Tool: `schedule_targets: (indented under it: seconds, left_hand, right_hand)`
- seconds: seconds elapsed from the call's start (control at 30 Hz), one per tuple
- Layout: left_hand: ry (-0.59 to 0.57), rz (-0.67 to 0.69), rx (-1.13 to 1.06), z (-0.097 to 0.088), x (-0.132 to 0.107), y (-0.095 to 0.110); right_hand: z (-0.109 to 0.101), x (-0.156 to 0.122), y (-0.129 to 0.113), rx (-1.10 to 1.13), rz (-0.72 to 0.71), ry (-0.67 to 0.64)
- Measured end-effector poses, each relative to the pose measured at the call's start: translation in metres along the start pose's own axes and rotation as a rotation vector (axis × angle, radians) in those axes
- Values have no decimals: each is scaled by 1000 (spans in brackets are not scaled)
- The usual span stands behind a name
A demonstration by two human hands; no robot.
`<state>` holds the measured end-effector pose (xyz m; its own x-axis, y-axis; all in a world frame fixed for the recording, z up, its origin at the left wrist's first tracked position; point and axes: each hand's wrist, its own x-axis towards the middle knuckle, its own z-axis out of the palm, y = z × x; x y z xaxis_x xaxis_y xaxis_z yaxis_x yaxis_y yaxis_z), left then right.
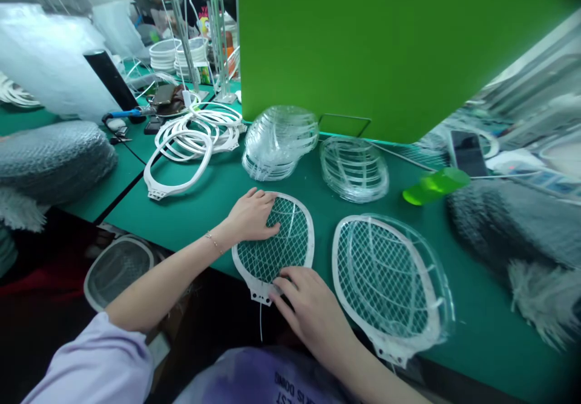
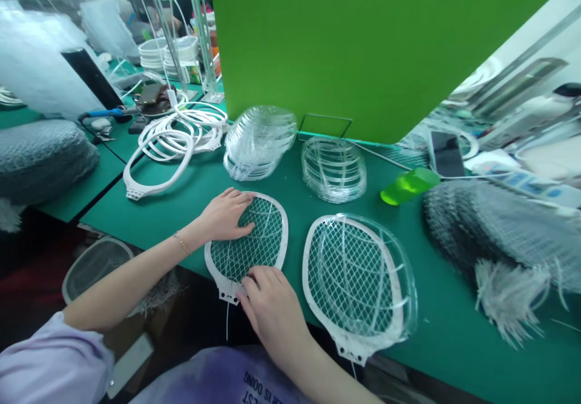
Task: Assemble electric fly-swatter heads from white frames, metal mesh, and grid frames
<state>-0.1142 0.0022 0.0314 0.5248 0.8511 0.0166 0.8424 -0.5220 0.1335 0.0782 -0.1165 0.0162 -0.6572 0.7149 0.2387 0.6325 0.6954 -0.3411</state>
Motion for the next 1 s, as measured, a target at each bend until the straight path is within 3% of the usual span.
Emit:
schedule_targets:
  seconds: [0.17, 0.3, 0.5, 0.73, 1.0]
  left_hand:
    - [-16, -2, -28, -2, -8, -3]
    - [-30, 55, -68, -18, -32, 7]
    - [-243, 41, -121, -30, -64, 12]
    - [-327, 21, -94, -26, -59, 10]
    - [-433, -56, -74, -31, -48, 28]
  right_hand:
    - [-2, -2, 3, -34, -10, -40]
    - [-5, -2, 2, -68, -8, -56]
    - [-7, 0, 1, -81, 6, -29]
    - [-9, 5, -4, -67, 82, -113]
    - [-27, 36, 4, 79, 209, -389]
